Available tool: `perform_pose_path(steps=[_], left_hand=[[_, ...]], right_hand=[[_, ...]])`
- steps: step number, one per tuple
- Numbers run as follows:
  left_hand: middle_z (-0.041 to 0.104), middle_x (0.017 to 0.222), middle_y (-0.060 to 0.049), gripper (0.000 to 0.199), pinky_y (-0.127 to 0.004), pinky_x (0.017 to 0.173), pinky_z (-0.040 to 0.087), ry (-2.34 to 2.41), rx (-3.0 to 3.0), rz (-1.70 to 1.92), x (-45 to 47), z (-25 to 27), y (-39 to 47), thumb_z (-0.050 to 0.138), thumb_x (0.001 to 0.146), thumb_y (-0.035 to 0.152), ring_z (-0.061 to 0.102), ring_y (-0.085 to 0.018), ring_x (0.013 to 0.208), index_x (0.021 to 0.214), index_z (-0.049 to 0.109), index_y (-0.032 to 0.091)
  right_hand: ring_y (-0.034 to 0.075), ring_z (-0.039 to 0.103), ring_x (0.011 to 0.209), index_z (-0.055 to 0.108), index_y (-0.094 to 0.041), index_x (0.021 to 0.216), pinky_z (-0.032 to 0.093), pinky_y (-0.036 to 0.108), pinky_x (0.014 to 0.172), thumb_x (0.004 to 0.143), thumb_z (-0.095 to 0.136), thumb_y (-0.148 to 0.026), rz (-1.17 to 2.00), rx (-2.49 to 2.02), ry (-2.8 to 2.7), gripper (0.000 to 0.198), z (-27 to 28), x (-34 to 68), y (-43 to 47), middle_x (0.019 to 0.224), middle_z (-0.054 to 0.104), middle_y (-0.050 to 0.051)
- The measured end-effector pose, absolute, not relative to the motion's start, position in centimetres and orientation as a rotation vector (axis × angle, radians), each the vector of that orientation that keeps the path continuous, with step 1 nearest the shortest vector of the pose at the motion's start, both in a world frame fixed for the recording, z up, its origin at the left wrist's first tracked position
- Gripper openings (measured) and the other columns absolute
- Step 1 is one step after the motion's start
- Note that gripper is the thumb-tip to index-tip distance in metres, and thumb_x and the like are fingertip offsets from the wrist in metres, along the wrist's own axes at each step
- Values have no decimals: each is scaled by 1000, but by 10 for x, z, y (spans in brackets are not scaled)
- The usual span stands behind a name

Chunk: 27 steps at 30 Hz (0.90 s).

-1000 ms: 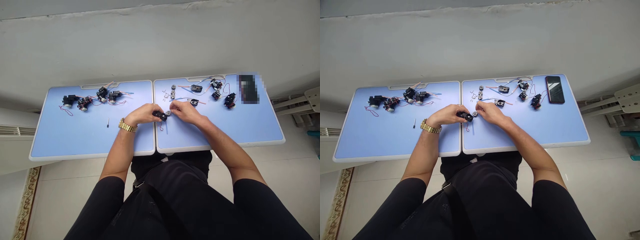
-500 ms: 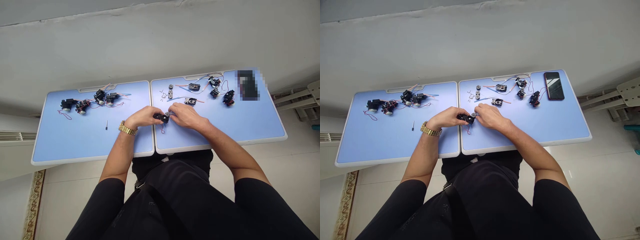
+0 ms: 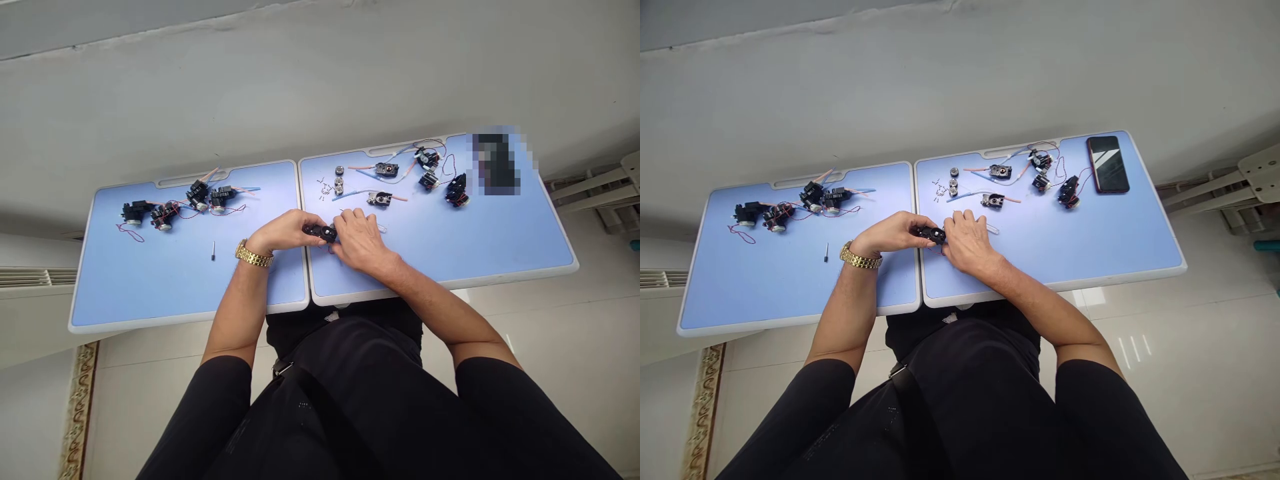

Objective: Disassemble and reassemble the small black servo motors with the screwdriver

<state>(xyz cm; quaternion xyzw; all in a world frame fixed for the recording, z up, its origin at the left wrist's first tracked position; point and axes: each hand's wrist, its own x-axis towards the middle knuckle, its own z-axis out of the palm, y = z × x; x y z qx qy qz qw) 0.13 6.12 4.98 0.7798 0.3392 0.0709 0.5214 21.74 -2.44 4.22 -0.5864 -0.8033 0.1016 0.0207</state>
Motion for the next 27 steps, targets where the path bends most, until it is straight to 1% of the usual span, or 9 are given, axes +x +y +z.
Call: perform_pose_path(steps=[2, 6, 11, 16, 20, 24, 27], left_hand=[[84, 98, -5, 37, -30, 79, 56, 831, 1825, 194, -2, 48, 63, 86, 86, 40, 73, -18, 86, 115, 84, 18], [83, 98, -6, 40, -32, 80, 58, 903, 1756, 249, -11, 50, 69, 88, 85, 42, 74, -19, 85, 115, 82, 17], [81, 100, -7, 39, -33, 83, 57, 931, 1749, 329, -17, 54, 72, 86, 83, 40, 74, -19, 88, 113, 78, 17], [75, 93, -2, 31, -31, 75, 50, 1066, 1912, 279, -10, 51, 69, 78, 80, 27, 65, -17, 82, 110, 75, 20], [71, 89, 0, 33, -30, 70, 46, 1088, 2007, 304, -2, 48, 64, 70, 77, 16, 60, -16, 77, 110, 71, 21], [75, 92, 0, 32, -29, 74, 50, 1015, 2068, 364, 6, 45, 61, 68, 78, 14, 65, -17, 80, 109, 72, 20], [79, 92, -1, 26, -30, 77, 52, 1027, 2144, 359, 14, 40, 58, 74, 82, 15, 69, -18, 81, 107, 77, 20]], right_hand=[[41, 56, 119, 69, -14, 119, 47, 51, 89, 105, 65, -30, 347, -1809, -2488, 21, 43, 219, -23, 129, 68, 23], [39, 56, 122, 69, -17, 120, 50, 49, 93, 106, 69, -37, 429, -1746, -2495, 25, 43, 228, -20, 131, 68, 21], [38, 58, 120, 71, -17, 118, 52, 48, 92, 106, 67, -34, 432, -1740, -2535, 21, 46, 234, -20, 128, 70, 20], [39, 58, 123, 69, -15, 124, 51, 48, 93, 108, 60, -31, 397, -1788, -2613, 24, 56, 227, -23, 132, 69, 21], [39, 58, 125, 67, -14, 126, 48, 48, 92, 109, 55, -24, 361, -1838, -2637, 23, 60, 219, -25, 133, 68, 21], [37, 61, 121, 67, -14, 124, 46, 46, 91, 109, 47, -15, 354, -1859, -2640, 25, 56, 218, -26, 129, 69, 20], [35, 62, 120, 67, -14, 123, 44, 44, 89, 109, 44, -11, 359, -1851, -2633, 27, 50, 222, -26, 128, 70, 19]])
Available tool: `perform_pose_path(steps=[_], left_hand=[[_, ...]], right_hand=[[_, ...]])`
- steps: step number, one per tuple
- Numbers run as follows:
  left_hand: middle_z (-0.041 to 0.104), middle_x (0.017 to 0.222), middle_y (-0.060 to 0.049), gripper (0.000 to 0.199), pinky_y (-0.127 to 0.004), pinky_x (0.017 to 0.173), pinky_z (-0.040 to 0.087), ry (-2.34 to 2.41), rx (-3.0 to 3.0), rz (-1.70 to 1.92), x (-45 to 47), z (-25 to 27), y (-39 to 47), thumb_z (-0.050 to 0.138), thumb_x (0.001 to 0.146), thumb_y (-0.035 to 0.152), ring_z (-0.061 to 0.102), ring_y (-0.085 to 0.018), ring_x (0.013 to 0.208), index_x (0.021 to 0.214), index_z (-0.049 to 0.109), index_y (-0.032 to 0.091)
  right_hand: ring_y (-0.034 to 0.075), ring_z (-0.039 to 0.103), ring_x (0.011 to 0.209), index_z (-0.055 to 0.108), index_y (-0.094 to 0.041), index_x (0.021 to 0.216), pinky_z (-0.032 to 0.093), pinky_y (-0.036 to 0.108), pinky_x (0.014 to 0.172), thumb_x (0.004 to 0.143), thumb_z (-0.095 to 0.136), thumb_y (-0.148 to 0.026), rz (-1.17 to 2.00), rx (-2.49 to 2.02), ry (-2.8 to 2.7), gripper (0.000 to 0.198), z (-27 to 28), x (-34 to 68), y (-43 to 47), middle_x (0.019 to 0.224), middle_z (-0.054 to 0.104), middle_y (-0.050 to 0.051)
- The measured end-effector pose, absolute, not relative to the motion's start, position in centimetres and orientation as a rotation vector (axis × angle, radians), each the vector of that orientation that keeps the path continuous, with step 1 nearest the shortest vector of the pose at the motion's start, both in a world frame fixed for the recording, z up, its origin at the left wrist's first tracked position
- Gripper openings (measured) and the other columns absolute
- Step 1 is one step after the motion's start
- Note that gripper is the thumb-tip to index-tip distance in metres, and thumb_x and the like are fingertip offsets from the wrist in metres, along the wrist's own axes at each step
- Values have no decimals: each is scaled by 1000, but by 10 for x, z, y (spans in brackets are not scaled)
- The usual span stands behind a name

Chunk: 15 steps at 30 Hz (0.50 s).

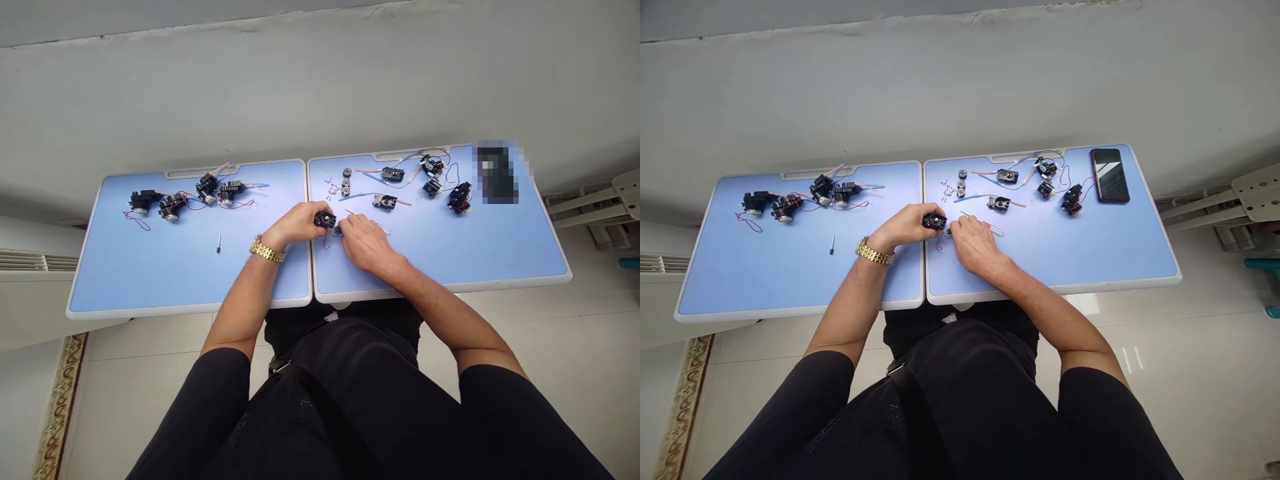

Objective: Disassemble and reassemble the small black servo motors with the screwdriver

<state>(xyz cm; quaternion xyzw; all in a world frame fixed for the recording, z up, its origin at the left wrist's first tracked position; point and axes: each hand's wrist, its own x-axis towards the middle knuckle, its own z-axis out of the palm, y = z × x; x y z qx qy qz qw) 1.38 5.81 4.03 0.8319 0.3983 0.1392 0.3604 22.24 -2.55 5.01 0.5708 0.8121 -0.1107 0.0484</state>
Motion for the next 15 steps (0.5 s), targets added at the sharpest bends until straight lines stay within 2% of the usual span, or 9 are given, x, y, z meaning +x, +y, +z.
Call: perform_pose_path(steps=[7, 11, 15], left_hand=[[85, 110, -7, 26, -36, 90, 58, 1013, 2382, 261, 32, 25, 54, 78, 87, 17, 78, -26, 101, 112, 83, 21], [84, 106, -7, 22, -34, 85, 57, 1020, 2413, 276, 35, 21, 55, 78, 88, 18, 77, -25, 97, 109, 83, 20], [83, 94, -4, 11, -31, 77, 53, 1003, 2331, 350, 34, 21, 56, 83, 87, 23, 75, -21, 85, 98, 81, 20]], right_hand=[[33, 64, 119, 68, -13, 127, 46, 41, 90, 111, 44, -11, -426, 1746, 2507, 29, 41, 235, -22, 127, 73, 18], [32, 65, 115, 71, -14, 122, 48, 40, 92, 111, 47, -14, -493, 1786, 2549, 26, 33, 240, -19, 122, 75, 18], [31, 67, 112, 73, -15, 120, 50, 39, 95, 104, 55, -10, -653, 1802, 2718, 25, 20, 253, -14, 117, 77, 16]])
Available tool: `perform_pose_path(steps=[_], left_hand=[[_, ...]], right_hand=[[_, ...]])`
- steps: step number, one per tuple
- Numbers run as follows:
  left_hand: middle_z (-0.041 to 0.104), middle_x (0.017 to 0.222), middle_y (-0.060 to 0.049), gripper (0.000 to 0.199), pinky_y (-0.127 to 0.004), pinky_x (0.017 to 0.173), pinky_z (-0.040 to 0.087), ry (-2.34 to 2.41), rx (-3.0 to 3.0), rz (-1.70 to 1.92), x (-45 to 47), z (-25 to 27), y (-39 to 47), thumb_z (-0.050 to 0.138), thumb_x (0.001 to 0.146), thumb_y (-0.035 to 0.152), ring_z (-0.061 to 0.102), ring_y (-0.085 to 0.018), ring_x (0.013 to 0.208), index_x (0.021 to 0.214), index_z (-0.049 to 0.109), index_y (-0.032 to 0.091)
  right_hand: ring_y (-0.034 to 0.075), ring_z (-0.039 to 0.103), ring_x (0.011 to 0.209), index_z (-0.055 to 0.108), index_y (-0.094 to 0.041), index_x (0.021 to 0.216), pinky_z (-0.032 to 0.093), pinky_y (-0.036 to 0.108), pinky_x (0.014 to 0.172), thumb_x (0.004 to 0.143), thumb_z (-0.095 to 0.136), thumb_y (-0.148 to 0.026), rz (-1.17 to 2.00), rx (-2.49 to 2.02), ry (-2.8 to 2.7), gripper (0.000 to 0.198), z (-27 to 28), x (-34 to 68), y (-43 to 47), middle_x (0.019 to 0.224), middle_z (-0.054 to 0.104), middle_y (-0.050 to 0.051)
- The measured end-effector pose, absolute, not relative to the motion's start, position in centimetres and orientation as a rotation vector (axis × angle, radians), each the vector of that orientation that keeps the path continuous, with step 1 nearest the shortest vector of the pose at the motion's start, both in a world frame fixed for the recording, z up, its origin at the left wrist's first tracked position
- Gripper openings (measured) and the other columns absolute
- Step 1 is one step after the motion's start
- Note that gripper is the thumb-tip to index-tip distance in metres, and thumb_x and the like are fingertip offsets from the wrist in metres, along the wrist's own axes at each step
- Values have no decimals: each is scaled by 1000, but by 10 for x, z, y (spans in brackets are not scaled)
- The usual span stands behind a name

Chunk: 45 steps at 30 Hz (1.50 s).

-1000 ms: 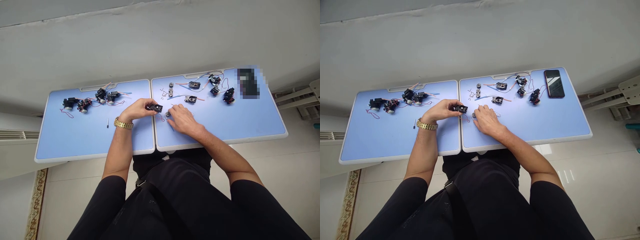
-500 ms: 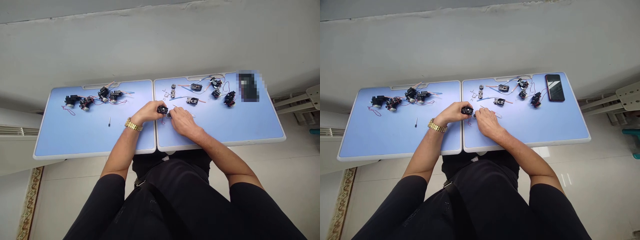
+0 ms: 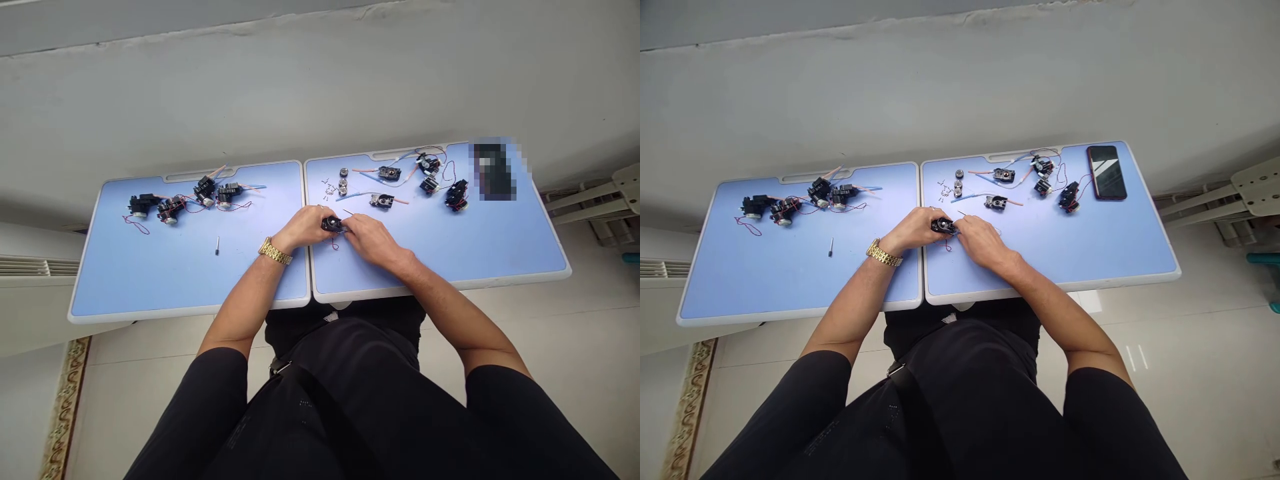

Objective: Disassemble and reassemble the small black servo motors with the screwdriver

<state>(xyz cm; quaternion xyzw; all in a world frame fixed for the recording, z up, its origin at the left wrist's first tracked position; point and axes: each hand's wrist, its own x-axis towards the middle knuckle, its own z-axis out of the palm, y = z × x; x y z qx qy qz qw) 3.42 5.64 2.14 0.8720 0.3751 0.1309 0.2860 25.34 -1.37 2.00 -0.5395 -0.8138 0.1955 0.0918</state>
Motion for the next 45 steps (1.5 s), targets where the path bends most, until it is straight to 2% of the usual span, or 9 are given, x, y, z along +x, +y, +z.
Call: perform_pose_path(steps=[4, 8, 14, 18, 21, 25, 27, 35, 45], left_hand=[[81, 85, 0, 13, -28, 71, 51, 961, 2159, 465, 33, 25, 55, 85, 86, 27, 72, -17, 76, 96, 81, 20], [84, 92, -1, 21, -27, 75, 57, 893, 2031, 553, 33, 28, 50, 84, 89, 30, 77, -16, 82, 108, 83, 21], [85, 94, -2, 19, -26, 75, 60, 871, 1963, 672, 33, 34, 45, 83, 89, 30, 78, -15, 82, 105, 83, 20], [85, 93, -3, 19, -26, 72, 59, 895, 1961, 752, 31, 37, 44, 84, 90, 33, 76, -14, 78, 105, 84, 20], [86, 96, -4, 20, -28, 78, 61, 914, 2013, 821, 29, 38, 44, 84, 92, 35, 78, -16, 83, 107, 84, 21], [87, 102, -5, 20, -31, 85, 63, 932, 2083, 866, 28, 37, 45, 85, 93, 35, 80, -18, 90, 108, 83, 23], [87, 103, -5, 19, -32, 87, 63, 945, 2113, 878, 28, 36, 45, 85, 93, 34, 80, -18, 91, 108, 82, 23], [86, 105, -5, 21, -34, 86, 63, 848, 2197, 969, 30, 32, 45, 84, 96, 34, 79, -17, 91, 115, 82, 26], [87, 105, -6, 27, -35, 88, 66, 907, 2104, 1048, 30, 34, 43, 87, 95, 47, 81, -18, 92, 110, 83, 25]], right_hand=[[26, 69, 101, 75, -19, 122, 53, 38, 92, 100, 59, -14, 703, -1393, -2206, 28, 10, 270, -10, 110, 77, 11], [24, 69, 92, 78, -20, 118, 55, 39, 90, 97, 62, -18, 787, -1290, -2054, 27, 12, 279, -10, 102, 77, 7], [21, 70, 87, 81, -22, 113, 57, 38, 84, 92, 67, -23, 915, -1227, -1896, 25, 22, 282, -6, 97, 79, 5], [23, 76, 101, 80, -22, 115, 59, 39, 95, 91, 72, -32, 1101, -1200, -1722, 28, 27, 277, -4, 107, 83, 5], [23, 78, 109, 79, -22, 114, 59, 41, 104, 92, 76, -41, 1258, -1176, -1608, 29, 31, 271, -5, 115, 85, 5], [18, 77, 81, 76, -22, 100, 61, 36, 86, 100, 69, -49, 1301, -1233, -1566, 27, 38, 262, -6, 89, 82, 2], [17, 75, 75, 74, -22, 95, 60, 33, 80, 101, 68, -51, 1304, -1234, -1530, 30, 40, 258, -6, 82, 80, 1], [15, 71, 63, 73, -22, 88, 54, 29, 67, 95, 74, -52, 1362, -1270, -1461, 31, 46, 255, -2, 73, 78, 1], [15, 72, 65, 70, -23, 85, 55, 29, 69, 101, 71, -55, 1312, -1267, -1446, 35, 50, 254, -5, 75, 80, 1]])
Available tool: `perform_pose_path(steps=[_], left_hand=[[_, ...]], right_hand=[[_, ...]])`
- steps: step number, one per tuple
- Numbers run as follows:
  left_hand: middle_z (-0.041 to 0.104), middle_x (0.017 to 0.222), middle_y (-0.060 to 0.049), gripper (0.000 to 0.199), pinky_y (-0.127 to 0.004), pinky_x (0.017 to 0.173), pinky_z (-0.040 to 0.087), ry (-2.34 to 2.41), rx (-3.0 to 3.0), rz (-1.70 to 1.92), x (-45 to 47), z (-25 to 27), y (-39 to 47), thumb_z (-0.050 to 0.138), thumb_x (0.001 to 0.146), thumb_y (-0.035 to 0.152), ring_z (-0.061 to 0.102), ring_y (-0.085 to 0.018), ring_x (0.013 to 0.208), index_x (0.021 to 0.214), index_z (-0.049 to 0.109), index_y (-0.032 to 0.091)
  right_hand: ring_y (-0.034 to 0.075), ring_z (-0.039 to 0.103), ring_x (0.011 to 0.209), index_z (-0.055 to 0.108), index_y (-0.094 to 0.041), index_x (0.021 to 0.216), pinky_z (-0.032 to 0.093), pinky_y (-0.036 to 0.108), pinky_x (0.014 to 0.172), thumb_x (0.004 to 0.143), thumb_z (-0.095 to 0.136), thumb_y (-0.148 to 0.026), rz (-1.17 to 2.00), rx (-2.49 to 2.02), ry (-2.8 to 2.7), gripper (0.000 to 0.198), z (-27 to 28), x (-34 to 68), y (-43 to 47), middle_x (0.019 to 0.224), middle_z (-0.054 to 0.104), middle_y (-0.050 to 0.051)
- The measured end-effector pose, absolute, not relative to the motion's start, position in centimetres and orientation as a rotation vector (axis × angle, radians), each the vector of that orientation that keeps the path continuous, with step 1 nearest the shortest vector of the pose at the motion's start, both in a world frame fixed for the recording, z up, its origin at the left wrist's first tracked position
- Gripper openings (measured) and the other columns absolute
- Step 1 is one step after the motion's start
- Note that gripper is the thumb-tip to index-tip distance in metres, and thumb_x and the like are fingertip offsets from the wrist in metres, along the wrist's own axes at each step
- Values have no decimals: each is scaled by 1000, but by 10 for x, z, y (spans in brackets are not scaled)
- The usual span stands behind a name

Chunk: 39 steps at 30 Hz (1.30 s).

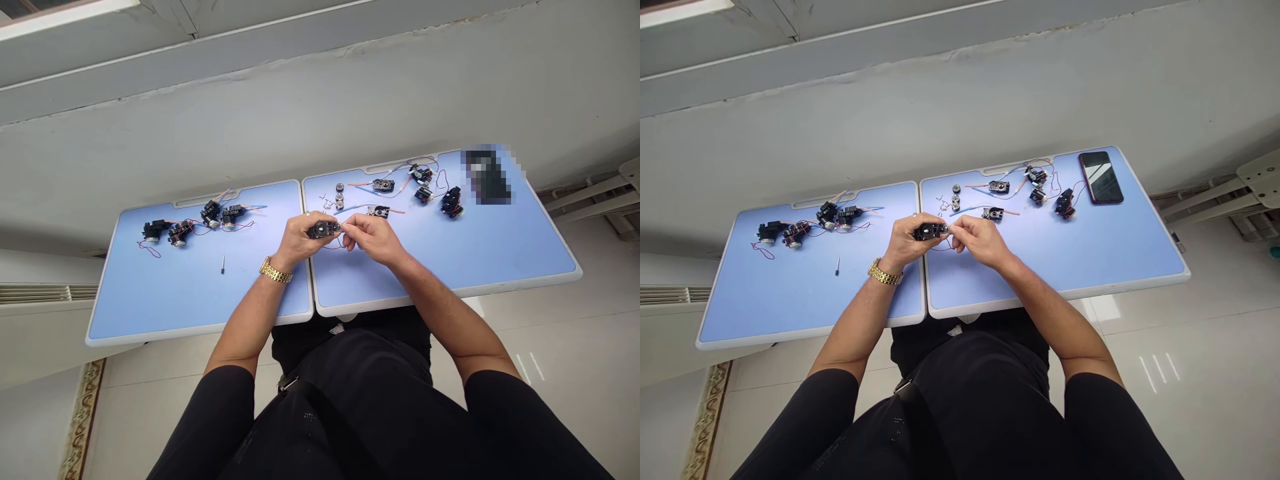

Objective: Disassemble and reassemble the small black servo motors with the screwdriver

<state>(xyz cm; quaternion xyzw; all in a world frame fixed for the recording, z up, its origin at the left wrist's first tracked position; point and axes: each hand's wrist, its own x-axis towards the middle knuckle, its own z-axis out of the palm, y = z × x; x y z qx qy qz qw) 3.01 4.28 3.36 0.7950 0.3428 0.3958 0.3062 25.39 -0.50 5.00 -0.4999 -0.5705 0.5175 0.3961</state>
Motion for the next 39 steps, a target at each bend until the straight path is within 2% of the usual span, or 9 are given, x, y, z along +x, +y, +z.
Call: perform_pose_path(steps=[7, 15, 20, 23, 25, 31, 34, 37, 39], left_hand=[[88, 103, -6, 32, -33, 84, 65, 965, 2123, 1017, 29, 34, 42, 88, 95, 52, 81, -18, 89, 109, 83, 24], [87, 103, -5, 29, -33, 88, 66, 948, 2097, 1027, 28, 38, 39, 88, 95, 47, 81, -18, 89, 111, 83, 23], [87, 103, -5, 29, -34, 89, 67, 996, 2083, 994, 28, 40, 39, 88, 95, 47, 81, -19, 90, 110, 83, 23], [87, 103, -5, 29, -34, 89, 66, 976, 2103, 1000, 29, 39, 39, 88, 95, 48, 81, -19, 90, 110, 82, 23], [87, 104, -6, 29, -34, 89, 66, 963, 2120, 1008, 29, 38, 39, 88, 96, 48, 81, -19, 90, 110, 82, 23], [87, 103, -6, 34, -33, 87, 64, 930, 2143, 1041, 30, 37, 40, 87, 97, 53, 81, -19, 90, 110, 81, 22], [87, 101, -5, 36, -32, 85, 64, 934, 2134, 1042, 30, 38, 39, 87, 97, 56, 80, -18, 88, 109, 81, 23], [86, 101, -5, 36, -33, 84, 64, 939, 2123, 1030, 30, 39, 38, 86, 97, 57, 80, -18, 87, 109, 81, 23], [86, 101, -5, 36, -33, 84, 64, 939, 2125, 1013, 31, 39, 38, 86, 97, 57, 79, -18, 88, 109, 81, 23]], right_hand=[[15, 70, 63, 67, -24, 82, 56, 30, 70, 101, 68, -45, 1210, -1348, -1512, 28, 55, 253, -7, 70, 77, -1], [17, 73, 69, 74, -23, 97, 53, 30, 65, 106, 61, -58, 1318, -1272, -1552, 39, 55, 266, 0, 81, 80, 3], [26, 79, 105, 75, -24, 133, 60, 41, 94, 111, 58, -54, 827, -1320, -1716, 41, 61, 277, -6, 116, 85, 9], [33, 71, 133, 72, -24, 142, 50, 52, 115, 111, 58, -44, 469, -1311, -1993, 39, 71, 277, -12, 142, 80, 14], [36, 66, 140, 72, -23, 144, 43, 55, 119, 113, 55, -38, 361, -1320, -2166, 38, 76, 275, -14, 149, 76, 16], [35, 72, 127, 71, -18, 142, 43, 51, 109, 113, 53, -28, 414, -1327, -2314, 36, 70, 273, -12, 139, 81, 17], [35, 74, 124, 73, -18, 140, 46, 50, 109, 109, 62, -35, 470, -1359, -2146, 36, 65, 274, -11, 132, 83, 17], [32, 78, 114, 79, -22, 120, 51, 47, 105, 103, 71, -44, 680, -1377, -1926, 29, 65, 276, -9, 118, 86, 11], [27, 77, 96, 80, -23, 102, 54, 41, 91, 98, 75, -47, 922, -1378, -1788, 25, 65, 276, -5, 101, 85, 7]])
